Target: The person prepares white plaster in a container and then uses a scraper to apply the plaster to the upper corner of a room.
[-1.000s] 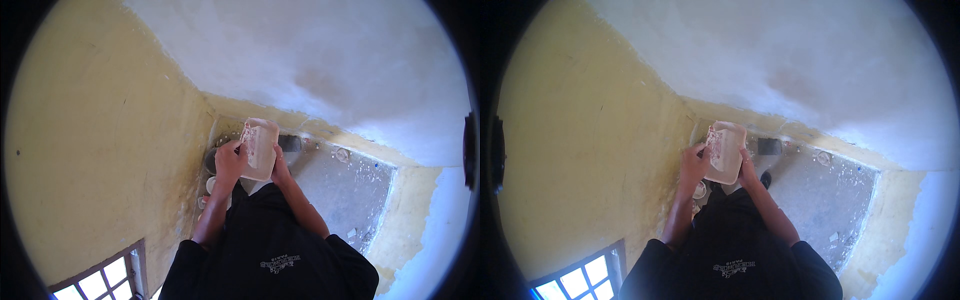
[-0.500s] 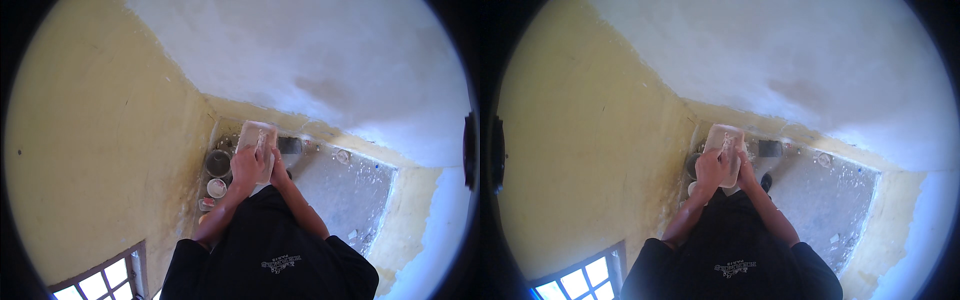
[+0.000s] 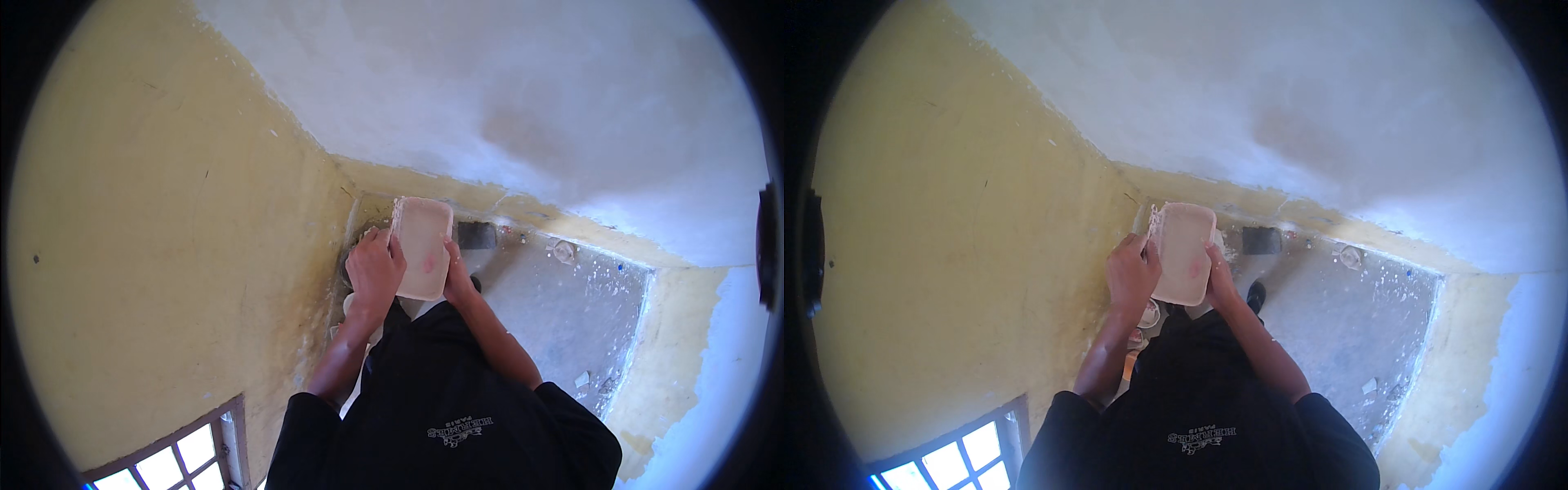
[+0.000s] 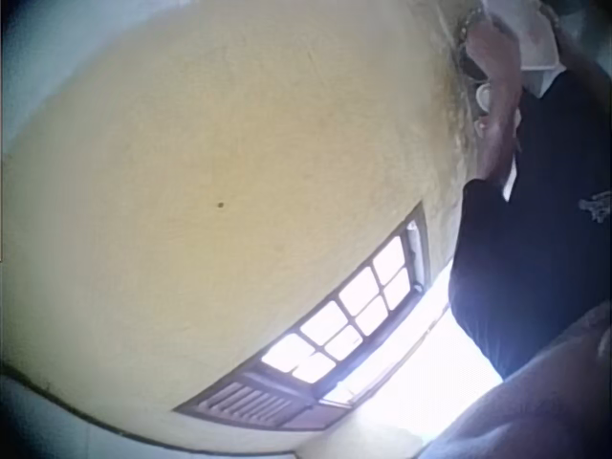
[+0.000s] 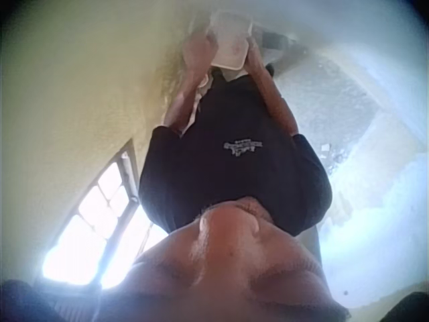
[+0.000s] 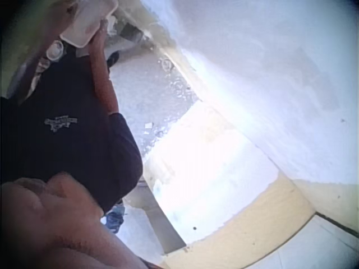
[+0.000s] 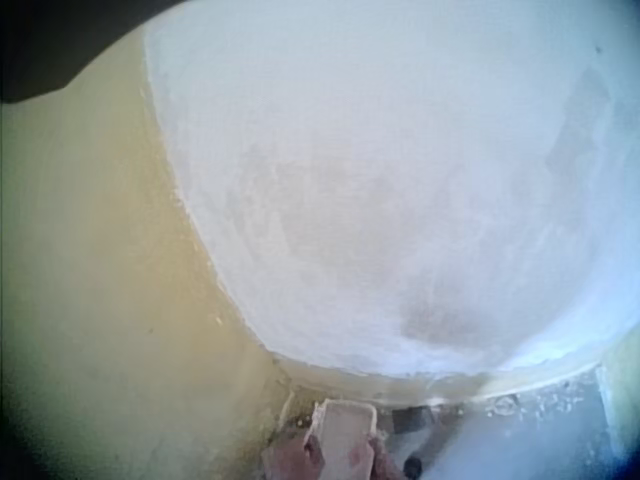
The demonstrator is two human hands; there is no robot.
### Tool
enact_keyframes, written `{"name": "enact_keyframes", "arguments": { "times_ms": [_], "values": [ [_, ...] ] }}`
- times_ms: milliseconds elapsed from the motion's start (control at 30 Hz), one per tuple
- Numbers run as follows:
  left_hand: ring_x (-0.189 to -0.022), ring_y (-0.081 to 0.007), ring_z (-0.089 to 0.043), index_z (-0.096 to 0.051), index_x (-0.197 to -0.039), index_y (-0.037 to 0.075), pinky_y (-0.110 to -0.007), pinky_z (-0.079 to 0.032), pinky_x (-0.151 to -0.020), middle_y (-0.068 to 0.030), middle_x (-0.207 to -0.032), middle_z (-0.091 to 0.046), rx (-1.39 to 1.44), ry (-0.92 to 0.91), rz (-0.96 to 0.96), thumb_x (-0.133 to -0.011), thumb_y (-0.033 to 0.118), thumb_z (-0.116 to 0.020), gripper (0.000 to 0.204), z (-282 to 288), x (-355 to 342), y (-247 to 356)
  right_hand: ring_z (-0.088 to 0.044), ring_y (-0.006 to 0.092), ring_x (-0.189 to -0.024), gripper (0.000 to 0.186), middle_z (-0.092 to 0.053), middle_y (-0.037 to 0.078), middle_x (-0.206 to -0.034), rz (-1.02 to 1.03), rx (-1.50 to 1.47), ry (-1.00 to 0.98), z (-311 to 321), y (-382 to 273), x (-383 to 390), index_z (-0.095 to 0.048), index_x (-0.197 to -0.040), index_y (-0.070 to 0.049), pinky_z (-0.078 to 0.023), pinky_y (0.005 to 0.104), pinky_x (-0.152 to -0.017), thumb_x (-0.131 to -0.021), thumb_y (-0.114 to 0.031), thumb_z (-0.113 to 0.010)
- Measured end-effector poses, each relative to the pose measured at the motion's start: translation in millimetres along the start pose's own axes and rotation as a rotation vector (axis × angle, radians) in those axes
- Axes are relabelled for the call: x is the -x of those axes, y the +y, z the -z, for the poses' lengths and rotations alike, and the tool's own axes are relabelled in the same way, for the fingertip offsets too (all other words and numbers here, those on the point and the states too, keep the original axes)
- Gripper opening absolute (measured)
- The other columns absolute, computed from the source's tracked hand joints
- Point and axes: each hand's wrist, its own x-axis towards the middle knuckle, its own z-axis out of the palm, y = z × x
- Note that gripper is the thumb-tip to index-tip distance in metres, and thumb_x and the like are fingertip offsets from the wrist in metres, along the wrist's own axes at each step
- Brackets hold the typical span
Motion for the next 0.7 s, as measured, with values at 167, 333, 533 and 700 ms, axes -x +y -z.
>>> {"name": "enact_keyframes", "arguments": {
  "times_ms": [167,333,533,700],
  "values": [
    [-0.073,-0.0374,-0.064,-0.065,-0.081,0.001,-0.046,-0.049,-0.064,-0.0167,-0.082,-0.063,-0.05,-0.028,-0.009,-0.086,0.013,-0.061,0.014,-5.3,2.1,1.2,-0.058,0.0245,-0.116,0.055,-0.055,0.013,-0.129,-0.013,0.028,-0.024,-3.9,-2.0,-0.1,-0.043,-0.137,-0.006,-0.049,0.0401,-0.098,-0.099,-0.045,-0.046],
    [-0.076,-0.0387,-0.065,-0.067,-0.085,0.002,-0.048,-0.052,-0.066,-0.0164,-0.081,-0.063,0.052,-0.029,0.013,-0.086,0.014,-0.06,0.014,-24.0,1.5,-16.1,-0.058,0.023,-0.116,0.059,-0.057,0.013,-0.131,0.016,0.102,0.031,1.9,3.8,-4.5,-0.044,-0.138,-0.003,-0.047,0.0366,-0.101,-0.099,-0.047,-0.044],
    [-0.075,-0.0415,-0.064,-0.068,-0.088,0.0,-0.048,-0.051,-0.065,-0.0205,-0.082,-0.065,0.215,-0.087,-0.061,-0.085,0.015,-0.062,0.017,-28.3,-2.2,-15.5,-0.058,0.0223,-0.115,0.05,-0.056,0.012,-0.129,-0.016,0.052,-0.011,5.9,2.5,-3.3,-0.044,-0.135,-0.007,-0.048,0.0388,-0.098,-0.1,-0.042,-0.047],
    [-0.072,-0.0414,-0.064,-0.068,-0.085,-0.001,-0.047,-0.051,-0.064,-0.0227,-0.077,-0.065,0.284,-0.125,0.025,-0.084,0.017,-0.064,0.018,-33.1,9.2,-8.4,-0.059,0.0231,-0.113,0.052,-0.058,0.013,-0.126,-0.02,0.008,-0.029,-0.7,-2.5,-0.4,-0.044,-0.136,-0.005,-0.048,0.0391,-0.099,-0.1,-0.043,-0.046]
  ]
}}
